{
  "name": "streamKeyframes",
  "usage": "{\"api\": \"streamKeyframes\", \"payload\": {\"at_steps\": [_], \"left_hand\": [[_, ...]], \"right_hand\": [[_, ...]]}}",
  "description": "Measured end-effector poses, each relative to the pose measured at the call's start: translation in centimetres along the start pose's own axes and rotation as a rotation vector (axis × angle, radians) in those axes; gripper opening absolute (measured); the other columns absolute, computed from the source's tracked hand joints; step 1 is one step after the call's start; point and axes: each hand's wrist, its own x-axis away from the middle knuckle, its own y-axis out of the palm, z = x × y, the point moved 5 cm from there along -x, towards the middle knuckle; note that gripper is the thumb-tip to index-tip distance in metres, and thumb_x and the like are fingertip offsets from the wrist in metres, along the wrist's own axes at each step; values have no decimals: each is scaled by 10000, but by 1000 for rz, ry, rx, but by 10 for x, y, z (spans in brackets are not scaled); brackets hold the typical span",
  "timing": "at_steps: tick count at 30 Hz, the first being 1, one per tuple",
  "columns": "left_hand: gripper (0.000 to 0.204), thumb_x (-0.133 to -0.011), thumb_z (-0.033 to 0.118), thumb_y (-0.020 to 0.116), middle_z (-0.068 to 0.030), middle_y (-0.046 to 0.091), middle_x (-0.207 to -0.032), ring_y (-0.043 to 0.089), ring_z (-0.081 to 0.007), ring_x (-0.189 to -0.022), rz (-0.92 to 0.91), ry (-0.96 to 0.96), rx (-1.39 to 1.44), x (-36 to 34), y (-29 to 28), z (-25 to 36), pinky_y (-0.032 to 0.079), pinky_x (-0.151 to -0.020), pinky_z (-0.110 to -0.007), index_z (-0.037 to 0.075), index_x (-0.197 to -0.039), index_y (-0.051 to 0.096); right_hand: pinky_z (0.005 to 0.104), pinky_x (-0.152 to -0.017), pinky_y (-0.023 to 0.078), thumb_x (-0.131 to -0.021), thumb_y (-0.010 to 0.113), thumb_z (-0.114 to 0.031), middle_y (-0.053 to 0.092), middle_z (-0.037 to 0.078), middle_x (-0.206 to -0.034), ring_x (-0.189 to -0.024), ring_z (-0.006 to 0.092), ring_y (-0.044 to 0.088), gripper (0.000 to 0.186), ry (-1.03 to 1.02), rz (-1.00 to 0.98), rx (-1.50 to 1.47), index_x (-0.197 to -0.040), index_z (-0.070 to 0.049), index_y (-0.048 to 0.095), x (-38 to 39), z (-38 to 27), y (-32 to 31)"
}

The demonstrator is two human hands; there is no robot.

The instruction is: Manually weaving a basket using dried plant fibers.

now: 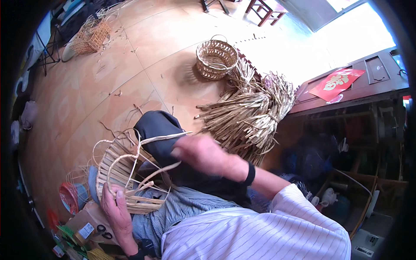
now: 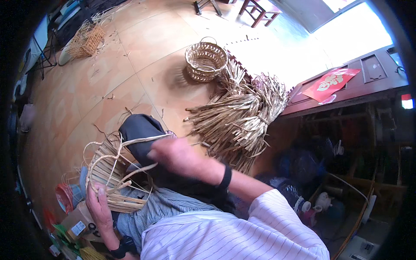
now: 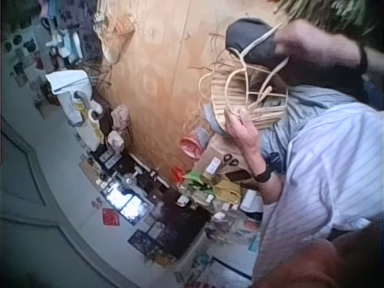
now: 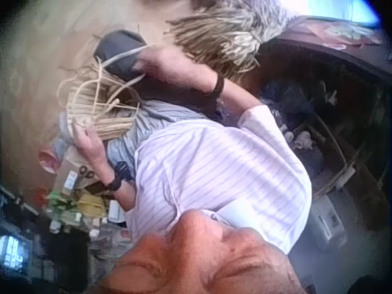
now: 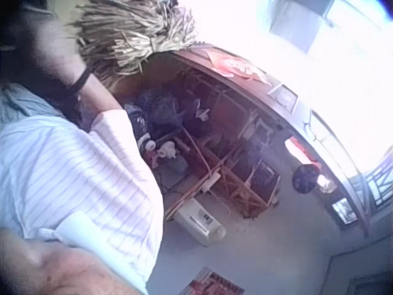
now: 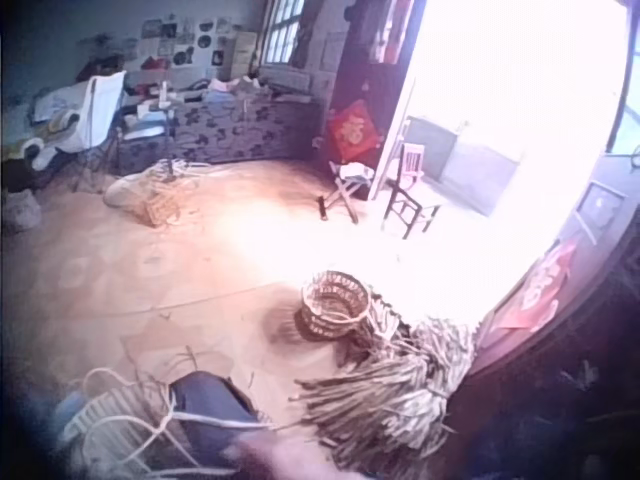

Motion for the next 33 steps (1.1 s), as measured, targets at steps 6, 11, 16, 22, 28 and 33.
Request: {"api": "streamKeyframes", "payload": {"at_steps": [6, 11, 16, 22, 28, 33], "left_hand": [[241, -1060, 192, 531, -175, 647, -991, 628, -339, -956, -76, -25, 100, -3, -5, -4, 474, -947, -452, -45, -1097, 558], [179, -1061, 168, 529, -168, 640, -1024, 623, -321, -990, -107, -46, 142, -4, -9, 2, 472, -964, -446, -4, -1018, 553], [169, -1055, 160, 529, -173, 630, -1013, 620, -310, -999, -135, -23, 176, -9, -8, 11, 471, -967, -438, 3, -995, 537], [178, -1050, 170, 538, -167, 617, -1014, 612, -301, -1003, -139, -31, 206, -10, -9, 12, 467, -976, -435, 4, -986, 537], [182, -1050, 178, 550, -167, 616, -1026, 610, -294, -1013, -141, -49, 209, -7, -11, 6, 463, -980, -433, 4, -997, 540], [188, -1058, 184, 550, -174, 628, -1039, 616, -298, -1014, -153, -24, 234, -13, -7, 6, 461, -980, -429, 2, -1007, 548]], "right_hand": [[516, -787, 562, -893, 594, -67, 652, 206, -951, -917, 438, 676, 96, 387, 47, 564, -981, -32, 605, 98, 261, -54], [523, -821, 583, -928, 572, -99, 656, 215, -1052, -988, 419, 701, 136, 540, -13, 822, -1044, -50, 623, 152, 359, -90], [515, -814, 603, -994, 553, -170, 680, 203, -1093, -991, 394, 729, 179, 678, -171, 907, -1037, -83, 702, 170, 397, -101], [481, -781, 611, -930, 600, -126, 692, 213, -990, -935, 375, 734, 173, 549, -120, 860, -871, -35, 735, 160, 377, -78], [492, -711, 576, -881, 678, -183, 696, 207, -814, -833, 385, 724, 136, 448, -100, 338, -864, -60, 732, 158, 298, 47], [463, -735, 561, -948, 738, -229, 731, 188, -827, -775, 330, 718, 223, 507, -170, -161, -990, -10, 751, 156, 257, 111]]}}
